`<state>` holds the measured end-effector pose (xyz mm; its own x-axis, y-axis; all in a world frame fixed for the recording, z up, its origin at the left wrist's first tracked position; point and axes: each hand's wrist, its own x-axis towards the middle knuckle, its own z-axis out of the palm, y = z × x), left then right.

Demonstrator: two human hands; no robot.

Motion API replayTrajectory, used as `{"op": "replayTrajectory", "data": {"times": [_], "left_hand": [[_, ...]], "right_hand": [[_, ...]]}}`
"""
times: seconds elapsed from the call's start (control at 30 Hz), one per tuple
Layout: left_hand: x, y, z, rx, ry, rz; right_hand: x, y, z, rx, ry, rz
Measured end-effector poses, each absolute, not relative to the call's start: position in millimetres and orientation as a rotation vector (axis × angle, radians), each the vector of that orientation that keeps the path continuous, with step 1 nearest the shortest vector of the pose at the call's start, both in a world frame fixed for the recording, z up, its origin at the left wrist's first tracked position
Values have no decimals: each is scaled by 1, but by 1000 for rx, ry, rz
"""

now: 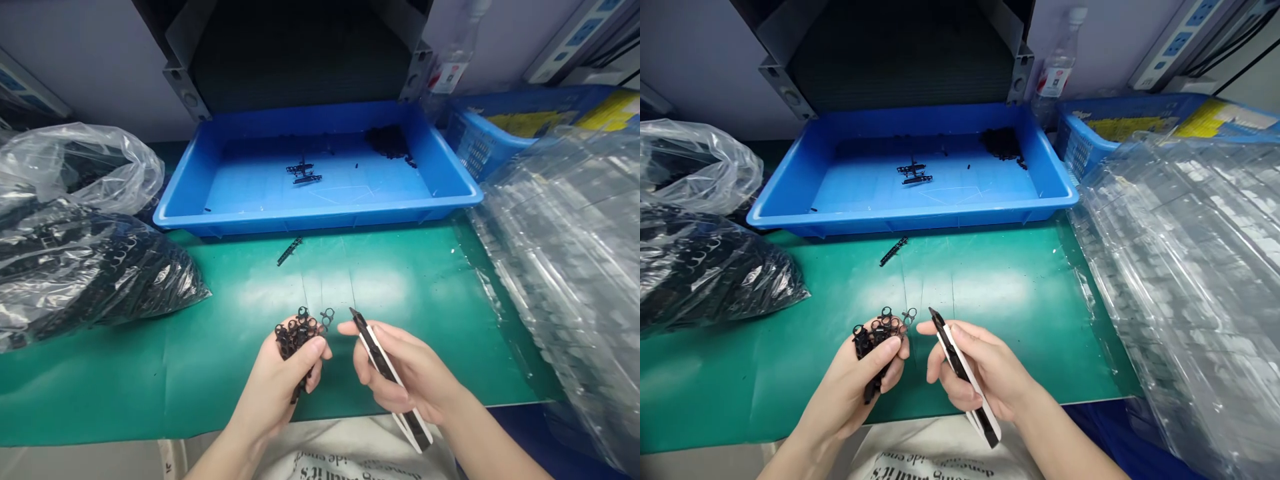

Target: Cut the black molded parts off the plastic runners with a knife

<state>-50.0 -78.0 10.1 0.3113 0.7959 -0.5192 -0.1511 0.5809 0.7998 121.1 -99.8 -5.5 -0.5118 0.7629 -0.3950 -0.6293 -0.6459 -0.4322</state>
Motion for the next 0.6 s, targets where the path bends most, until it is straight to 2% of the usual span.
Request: {"op": "replayTrajectory", "data": {"times": [0.2, 0.6], "left_hand": [[-47, -79, 13, 696, 1091, 697], [-46, -81, 10, 682, 1109, 724]], "right_hand": [[120, -100, -10, -523, -168, 2230], [119, -101, -12, -418, -126, 2255]]}}
